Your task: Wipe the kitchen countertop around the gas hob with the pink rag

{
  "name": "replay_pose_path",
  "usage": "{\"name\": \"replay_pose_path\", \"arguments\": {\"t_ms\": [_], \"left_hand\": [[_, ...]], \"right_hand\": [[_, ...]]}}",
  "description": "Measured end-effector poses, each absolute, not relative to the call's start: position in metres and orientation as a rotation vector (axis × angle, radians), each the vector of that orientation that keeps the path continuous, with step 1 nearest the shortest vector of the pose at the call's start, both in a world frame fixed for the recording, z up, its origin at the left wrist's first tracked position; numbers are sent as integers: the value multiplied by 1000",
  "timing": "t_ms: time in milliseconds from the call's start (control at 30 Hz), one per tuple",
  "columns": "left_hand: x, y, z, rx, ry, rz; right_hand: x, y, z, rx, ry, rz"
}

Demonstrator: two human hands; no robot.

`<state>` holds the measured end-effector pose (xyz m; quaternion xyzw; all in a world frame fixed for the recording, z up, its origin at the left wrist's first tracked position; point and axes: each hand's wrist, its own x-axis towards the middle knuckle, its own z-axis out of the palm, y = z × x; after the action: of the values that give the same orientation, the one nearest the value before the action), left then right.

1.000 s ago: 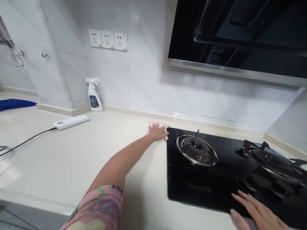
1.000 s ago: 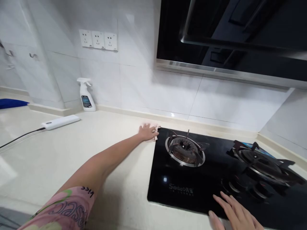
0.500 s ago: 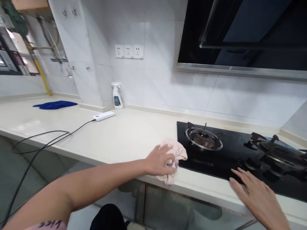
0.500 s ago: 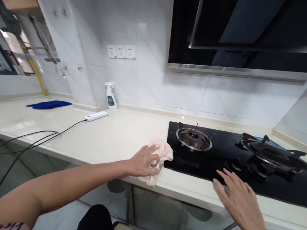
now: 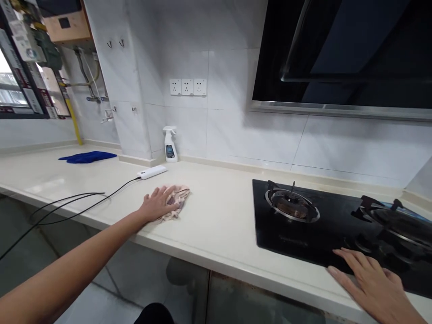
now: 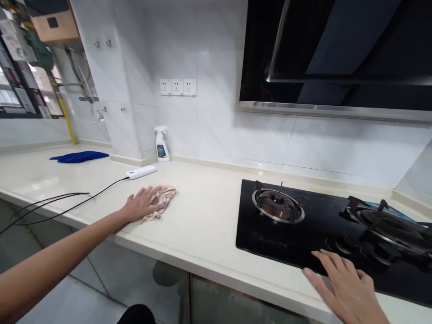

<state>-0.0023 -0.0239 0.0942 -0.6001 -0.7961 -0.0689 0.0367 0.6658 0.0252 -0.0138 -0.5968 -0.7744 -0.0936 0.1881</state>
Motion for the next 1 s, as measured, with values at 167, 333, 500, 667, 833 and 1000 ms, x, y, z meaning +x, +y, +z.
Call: {"name": "replay_pose_path", "arguments": {"t_ms": [167,333,500,667,833,1000], "left_hand": [[1,47,102,-1674,-2594,-270],[77,109,99,-1902,-2493,-264],[170,108,90,-2267,-2213,-251],[211,31,83,-2545,-1943,-268],[206,-54,75,-2794,-1642,-552],[206,-54,94,-2736,-1853,-1013]], "right_hand": [[666,29,-24,-1630,-2198,-228],[662,28,-18,-1686,-2173,-176],[662,27,-15,-1686,-2188,-158],[661,21,-14,-1670,-2221,-148],[656,17,-5,-1676,-2249,-88],[648,15,0,-1669,-2223,-94]]}}
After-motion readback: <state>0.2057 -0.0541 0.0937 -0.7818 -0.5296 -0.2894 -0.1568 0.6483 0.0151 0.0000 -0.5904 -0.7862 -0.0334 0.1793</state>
